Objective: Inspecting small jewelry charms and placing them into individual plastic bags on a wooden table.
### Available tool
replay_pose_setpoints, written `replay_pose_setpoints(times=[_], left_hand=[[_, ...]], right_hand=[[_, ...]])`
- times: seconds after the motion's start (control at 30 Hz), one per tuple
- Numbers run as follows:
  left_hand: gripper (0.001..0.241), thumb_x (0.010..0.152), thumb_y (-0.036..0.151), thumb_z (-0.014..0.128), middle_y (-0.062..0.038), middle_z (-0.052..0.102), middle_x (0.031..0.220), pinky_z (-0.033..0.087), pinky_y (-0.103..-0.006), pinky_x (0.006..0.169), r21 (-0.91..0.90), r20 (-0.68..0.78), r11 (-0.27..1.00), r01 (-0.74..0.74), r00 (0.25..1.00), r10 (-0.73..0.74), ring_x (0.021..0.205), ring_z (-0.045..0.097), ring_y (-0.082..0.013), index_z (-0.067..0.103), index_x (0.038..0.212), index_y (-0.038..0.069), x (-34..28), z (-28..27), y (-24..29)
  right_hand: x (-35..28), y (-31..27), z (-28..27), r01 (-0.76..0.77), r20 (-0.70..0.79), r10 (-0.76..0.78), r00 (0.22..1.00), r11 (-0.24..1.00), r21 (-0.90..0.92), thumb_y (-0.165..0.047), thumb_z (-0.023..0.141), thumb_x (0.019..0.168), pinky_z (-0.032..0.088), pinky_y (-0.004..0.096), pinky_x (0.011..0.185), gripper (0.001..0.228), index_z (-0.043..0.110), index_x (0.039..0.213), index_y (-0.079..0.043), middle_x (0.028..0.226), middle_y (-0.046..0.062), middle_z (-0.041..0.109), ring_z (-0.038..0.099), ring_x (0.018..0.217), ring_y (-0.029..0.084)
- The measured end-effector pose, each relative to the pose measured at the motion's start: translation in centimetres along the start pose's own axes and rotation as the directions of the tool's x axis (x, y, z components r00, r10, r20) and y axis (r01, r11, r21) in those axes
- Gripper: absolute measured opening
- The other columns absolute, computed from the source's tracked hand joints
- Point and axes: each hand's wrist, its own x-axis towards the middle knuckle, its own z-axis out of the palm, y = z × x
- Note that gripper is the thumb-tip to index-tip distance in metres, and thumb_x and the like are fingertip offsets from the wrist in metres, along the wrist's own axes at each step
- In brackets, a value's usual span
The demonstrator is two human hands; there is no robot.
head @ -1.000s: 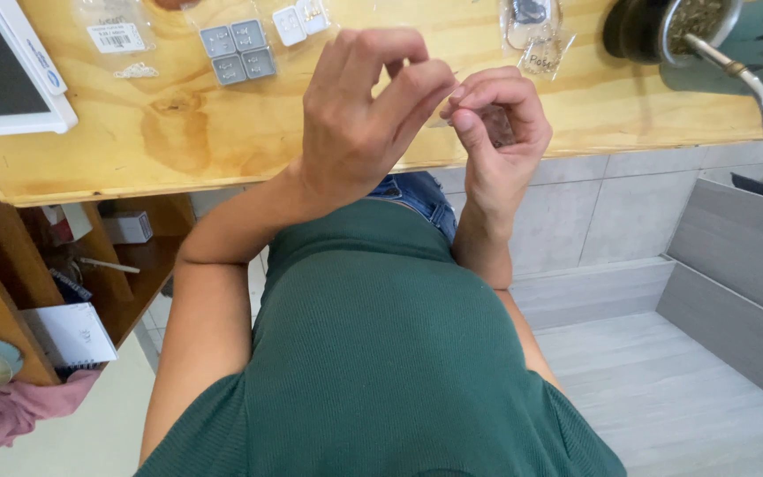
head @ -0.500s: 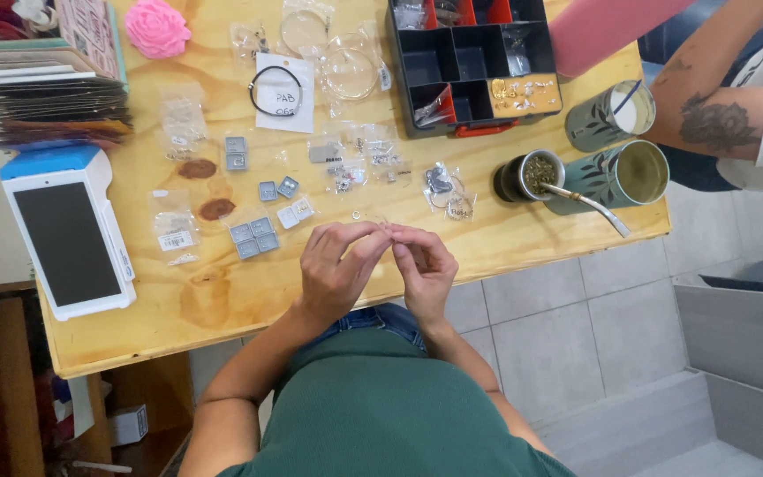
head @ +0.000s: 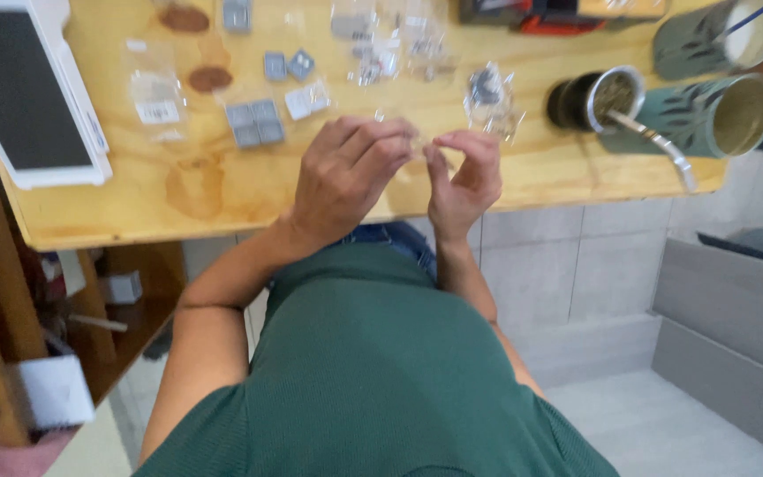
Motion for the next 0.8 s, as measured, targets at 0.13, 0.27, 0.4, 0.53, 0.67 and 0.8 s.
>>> replay_pose_setpoints(times=[0.13,0.27,0.4,0.53,0.67,0.8], left_hand=[[0.010,0.108,0.009,0.058,-0.003,0.068,0.103,0.051,-0.0326,0.073,0.108,0.139,0.992,-0.061,0.989,0.045,0.077,0.059,-0.0210,0.068,0.108,0.009,-1.7,-2.2,-0.3],[0.007,0.107,-0.002,0.065,-0.011,0.060,0.102,0.043,-0.0378,0.074,0.154,0.181,0.986,0.062,0.979,-0.090,0.085,0.052,-0.0271,0.067,0.111,0.003,-4.1,-4.7,-1.6],[0.019,0.111,0.017,0.055,-0.015,0.055,0.103,0.042,-0.0432,0.079,0.151,0.147,0.966,0.208,0.962,-0.230,0.090,0.050,-0.0322,0.058,0.107,-0.001,-6.0,-6.8,-2.6],[0.015,0.106,0.008,0.067,-0.012,0.051,0.090,0.039,-0.0388,0.069,0.219,0.042,0.956,0.192,0.978,-0.206,0.077,0.045,-0.0269,0.059,0.097,0.001,-6.3,-7.3,-3.0],[0.018,0.108,0.012,0.067,-0.012,0.049,0.088,0.039,-0.0387,0.068,0.227,-0.043,0.943,0.245,0.969,-0.242,0.074,0.043,-0.0264,0.060,0.096,0.001,-6.3,-7.9,-2.9],[0.017,0.108,0.012,0.067,-0.011,0.051,0.091,0.039,-0.0391,0.071,0.219,-0.046,0.938,0.267,0.964,-0.264,0.077,0.046,-0.0262,0.059,0.097,0.002,-6.3,-8.1,-3.0]], right_hand=[[-0.6,-0.8,1.2,0.013,0.195,-0.006,0.981,0.999,-0.036,0.008,0.079,0.089,0.055,0.039,0.082,0.017,0.065,0.097,0.002,0.090,0.014,0.066,0.063,0.086,0.029],[1.0,-0.5,0.2,-0.112,0.511,0.132,0.849,0.991,-0.070,-0.027,0.079,0.099,0.050,0.038,0.092,0.040,0.058,0.122,-0.001,0.115,0.013,0.065,0.060,0.108,0.027],[2.8,1.6,-0.2,-0.028,0.423,0.172,0.890,0.945,-0.326,-0.012,0.073,0.105,0.040,0.033,0.073,0.011,0.064,0.106,-0.005,0.094,0.009,0.064,0.057,0.086,0.021],[2.0,4.2,1.2,0.163,0.520,0.226,0.824,0.785,-0.598,-0.026,0.100,0.093,0.041,0.038,0.074,0.049,0.054,0.093,-0.006,0.088,0.007,0.057,0.051,0.082,0.026],[1.0,5.3,2.9,0.229,0.568,0.261,0.780,0.727,-0.648,-0.036,0.109,0.083,0.047,0.043,0.083,0.067,0.060,0.113,-0.003,0.108,0.015,0.067,0.058,0.095,0.036],[0.6,5.7,3.6,0.205,0.571,0.286,0.770,0.736,-0.645,-0.026,0.102,0.084,0.044,0.042,0.073,0.050,0.059,0.098,-0.005,0.091,0.011,0.063,0.055,0.081,0.031]])
